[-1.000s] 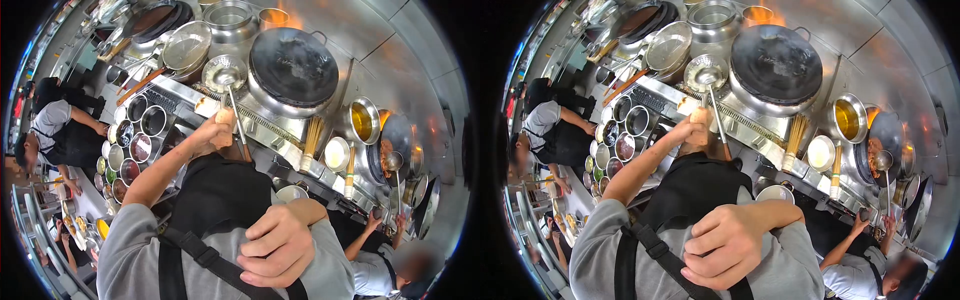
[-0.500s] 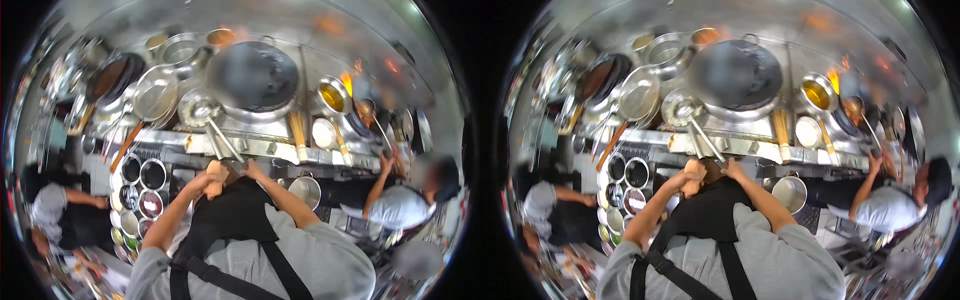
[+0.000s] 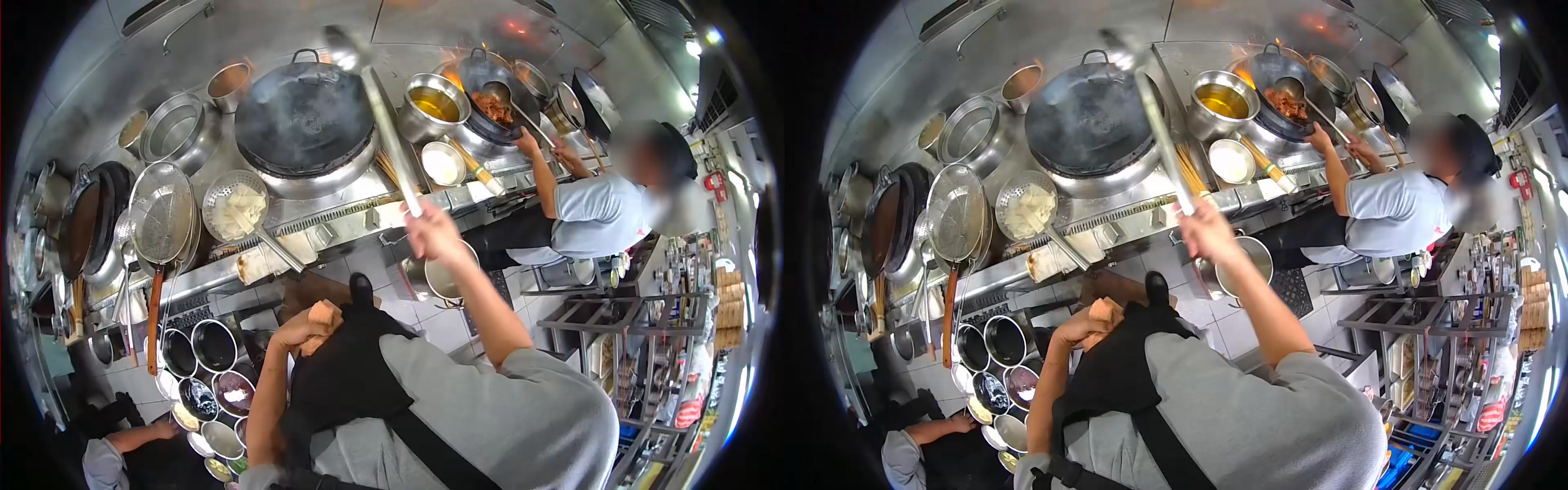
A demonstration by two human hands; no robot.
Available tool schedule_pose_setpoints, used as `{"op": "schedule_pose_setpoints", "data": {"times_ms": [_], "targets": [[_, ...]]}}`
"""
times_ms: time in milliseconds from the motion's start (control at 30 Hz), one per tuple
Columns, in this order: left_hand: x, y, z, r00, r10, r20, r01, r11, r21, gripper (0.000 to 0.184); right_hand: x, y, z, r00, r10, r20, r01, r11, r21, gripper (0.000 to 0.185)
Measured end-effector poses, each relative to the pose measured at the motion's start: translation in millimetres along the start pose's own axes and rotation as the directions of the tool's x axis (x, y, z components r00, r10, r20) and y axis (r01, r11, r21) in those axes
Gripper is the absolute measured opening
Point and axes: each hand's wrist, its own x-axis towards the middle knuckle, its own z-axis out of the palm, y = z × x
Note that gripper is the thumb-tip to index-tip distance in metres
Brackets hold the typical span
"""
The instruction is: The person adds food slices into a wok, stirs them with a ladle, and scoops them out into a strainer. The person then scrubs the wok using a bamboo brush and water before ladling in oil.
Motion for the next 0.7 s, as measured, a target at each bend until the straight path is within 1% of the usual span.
{"op": "schedule_pose_setpoints", "data": {"times_ms": [33, 67, 133, 167, 200, 233, 267, 333, 367, 400, 433, 467, 500, 533, 567, 600, 633, 700], "targets": [[1.1, -3.1, 1.4, 0.999, 0.017, -0.046, -0.020, 0.998, -0.060, 0.043, 6.9, -13.9, -10.6, 0.998, -0.009, -0.063, 0.014, 0.997, 0.075, 0.026], [-2.0, -1.3, 3.5, 0.999, 0.022, -0.049, -0.024, 0.998, -0.057, 0.043, 11.2, -25.8, -22.2, 0.994, -0.035, -0.099, 0.041, 0.998, 0.056, 0.020], [-14.6, 7.5, 10.0, 0.968, 0.132, -0.214, -0.155, 0.984, -0.091, 0.042, 34.0, -36.9, -46.9, 0.964, -0.154, -0.217, 0.123, 0.981, -0.150, 0.016], [-25.8, 15.6, 10.8, 0.949, 0.153, -0.276, -0.170, 0.985, -0.037, 0.043, 51.8, -34.4, -67.3, 0.947, -0.150, -0.283, 0.088, 0.971, -0.223, 0.017], [-35.3, 21.4, 7.0, 0.925, 0.176, -0.336, -0.181, 0.983, 0.019, 0.043, 63.7, -38.6, -78.8, 0.922, -0.147, -0.359, 0.041, 0.957, -0.287, 0.010], [-42.8, 14.8, -6.4, 0.892, 0.264, -0.368, -0.224, 0.963, 0.149, 0.045, 75.7, -35.4, -94.8, 0.918, -0.146, -0.370, 0.018, 0.945, -0.327, 0.011], [-58.6, 18.5, -10.7, 0.861, 0.239, -0.449, -0.176, 0.968, 0.177, 0.045, 87.8, -30.5, -110.3, 0.914, -0.146, -0.379, -0.003, 0.931, -0.366, 0.013], [-69.8, 2.6, -26.4, 0.863, 0.197, -0.466, -0.202, 0.979, 0.040, 0.052, 100.7, -27.9, -125.3, 0.905, -0.104, -0.412, -0.062, 0.927, -0.371, 0.016], [-68.9, -4.1, -26.0, 0.860, 0.200, -0.469, -0.205, 0.978, 0.041, 0.052, 104.1, -28.2, -128.8, 0.903, -0.042, -0.427, -0.086, 0.957, -0.277, 0.014], [-67.1, -3.4, -19.9, 0.860, 0.218, -0.461, -0.225, 0.974, 0.040, 0.053, 108.5, -26.7, -133.6, 0.904, -0.044, -0.426, -0.084, 0.957, -0.277, 0.014], [-64.2, -2.1, -13.6, 0.860, 0.236, -0.453, -0.245, 0.969, 0.040, 0.053, 113.7, -24.5, -137.7, 0.911, 0.017, -0.412, -0.061, 0.994, -0.094, 0.014], [-58.8, 0.4, -7.5, 0.892, 0.217, -0.396, -0.229, 0.973, 0.018, 0.051, 118.1, -21.4, -141.6, 0.920, 0.074, -0.386, -0.041, 0.995, 0.093, 0.015], [-54.0, 10.9, -0.4, 0.946, 0.158, -0.284, -0.178, 0.983, -0.045, 0.048, 110.2, -31.0, -132.8, 0.934, 0.140, -0.328, -0.034, 0.950, 0.309, 0.021], [-49.7, 24.0, 7.2, 0.981, 0.101, -0.165, -0.119, 0.988, -0.102, 0.045, 110.9, -28.5, -138.1, 0.936, 0.139, -0.325, -0.033, 0.950, 0.310, 0.021], [-45.7, 33.7, 15.4, 0.990, 0.103, -0.091, -0.111, 0.990, -0.091, 0.040, 111.8, -25.7, -146.7, 0.975, 0.141, -0.170, -0.042, 0.875, 0.483, 0.024], [-37.5, 35.0, 15.3, 0.990, 0.104, -0.097, -0.112, 0.990, -0.091, 0.040, 110.2, -26.7, -147.4, 0.994, 0.113, -0.013, -0.079, 0.768, 0.635, 0.026], [-27.1, 34.6, 14.1, 0.985, 0.134, -0.108, -0.126, 0.989, 0.077, 0.040, 108.4, -25.5, -147.5, 0.996, 0.088, -0.024, -0.051, 0.756, 0.652, 0.029], [-18.8, 39.2, 11.0, 0.997, 0.037, -0.068, -0.041, 0.998, -0.056, 0.040, 101.9, -27.1, -147.6, 0.998, 0.063, -0.030, -0.029, 0.765, 0.644, 0.029]]}}
